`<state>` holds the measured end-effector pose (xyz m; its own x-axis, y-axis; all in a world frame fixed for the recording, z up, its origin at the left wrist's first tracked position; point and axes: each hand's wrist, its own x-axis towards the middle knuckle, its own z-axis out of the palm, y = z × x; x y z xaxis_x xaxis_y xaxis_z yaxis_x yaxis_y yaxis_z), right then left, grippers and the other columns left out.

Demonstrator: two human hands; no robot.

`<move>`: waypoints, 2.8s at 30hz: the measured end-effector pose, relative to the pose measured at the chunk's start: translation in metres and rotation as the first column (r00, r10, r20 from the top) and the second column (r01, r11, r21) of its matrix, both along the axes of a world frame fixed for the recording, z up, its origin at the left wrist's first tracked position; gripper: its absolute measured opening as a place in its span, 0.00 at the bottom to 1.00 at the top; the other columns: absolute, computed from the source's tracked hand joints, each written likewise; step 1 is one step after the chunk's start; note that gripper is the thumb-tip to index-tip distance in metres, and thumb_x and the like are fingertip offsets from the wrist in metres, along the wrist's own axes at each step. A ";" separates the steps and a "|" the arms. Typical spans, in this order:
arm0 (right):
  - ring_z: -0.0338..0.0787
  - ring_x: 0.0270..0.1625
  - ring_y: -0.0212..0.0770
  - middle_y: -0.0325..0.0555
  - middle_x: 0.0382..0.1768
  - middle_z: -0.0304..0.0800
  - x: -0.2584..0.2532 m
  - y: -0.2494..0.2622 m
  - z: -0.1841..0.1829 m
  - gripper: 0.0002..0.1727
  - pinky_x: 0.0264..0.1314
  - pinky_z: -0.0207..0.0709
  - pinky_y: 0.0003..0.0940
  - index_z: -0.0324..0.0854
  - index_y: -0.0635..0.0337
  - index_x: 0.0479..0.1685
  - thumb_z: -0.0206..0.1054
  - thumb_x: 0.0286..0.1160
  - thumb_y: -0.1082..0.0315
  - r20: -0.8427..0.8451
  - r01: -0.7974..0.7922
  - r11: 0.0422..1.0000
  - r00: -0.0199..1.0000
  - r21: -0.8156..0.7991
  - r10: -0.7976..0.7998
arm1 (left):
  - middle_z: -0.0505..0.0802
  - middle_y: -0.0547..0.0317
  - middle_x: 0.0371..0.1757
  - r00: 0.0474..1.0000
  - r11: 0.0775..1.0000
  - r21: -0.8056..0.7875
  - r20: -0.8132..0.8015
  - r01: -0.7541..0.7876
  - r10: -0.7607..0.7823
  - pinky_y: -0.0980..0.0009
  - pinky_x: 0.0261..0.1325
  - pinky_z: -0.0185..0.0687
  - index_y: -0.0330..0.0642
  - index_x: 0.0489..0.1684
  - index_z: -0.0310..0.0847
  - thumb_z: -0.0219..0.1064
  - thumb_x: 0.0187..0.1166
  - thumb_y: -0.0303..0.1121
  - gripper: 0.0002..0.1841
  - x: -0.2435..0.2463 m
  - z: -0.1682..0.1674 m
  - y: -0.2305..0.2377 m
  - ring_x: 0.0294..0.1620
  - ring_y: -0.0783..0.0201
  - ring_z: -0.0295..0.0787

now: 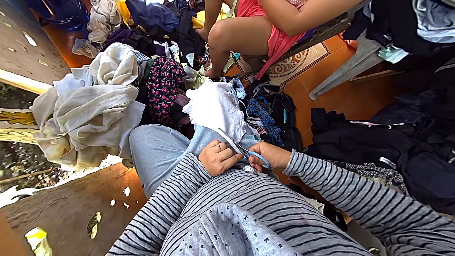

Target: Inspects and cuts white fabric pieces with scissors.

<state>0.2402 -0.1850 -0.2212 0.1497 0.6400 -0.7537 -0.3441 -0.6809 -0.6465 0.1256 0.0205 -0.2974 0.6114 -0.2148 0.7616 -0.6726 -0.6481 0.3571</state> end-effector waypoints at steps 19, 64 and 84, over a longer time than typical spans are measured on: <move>0.68 0.09 0.19 0.28 0.13 0.82 0.025 0.041 0.005 0.19 0.12 0.55 0.16 0.81 0.53 0.25 0.65 0.85 0.55 0.049 -0.147 0.974 0.986 -0.170 0.158 | 0.84 0.57 0.22 0.995 0.993 0.081 0.035 0.088 -0.091 0.66 0.40 0.74 0.44 0.39 0.93 0.64 0.82 0.27 0.09 0.000 0.004 -0.003 0.28 0.57 0.80; 0.65 0.09 0.20 0.27 0.11 0.78 0.047 0.129 0.010 0.25 0.13 0.55 0.19 0.79 0.52 0.20 0.64 0.85 0.47 0.157 -0.344 0.888 0.901 -0.305 0.404 | 0.88 0.56 0.26 0.977 0.966 0.170 0.047 0.195 -0.206 0.64 0.37 0.76 0.44 0.36 0.93 0.61 0.80 0.25 0.12 0.001 0.010 -0.004 0.31 0.56 0.85; 0.67 0.09 0.21 0.28 0.11 0.78 0.042 0.129 0.011 0.25 0.13 0.56 0.19 0.79 0.53 0.22 0.64 0.84 0.46 0.154 -0.313 0.896 0.915 -0.316 0.374 | 0.88 0.57 0.25 0.975 0.961 0.186 0.053 0.204 -0.217 0.64 0.37 0.76 0.44 0.38 0.93 0.61 0.81 0.25 0.12 0.002 0.008 -0.005 0.31 0.56 0.85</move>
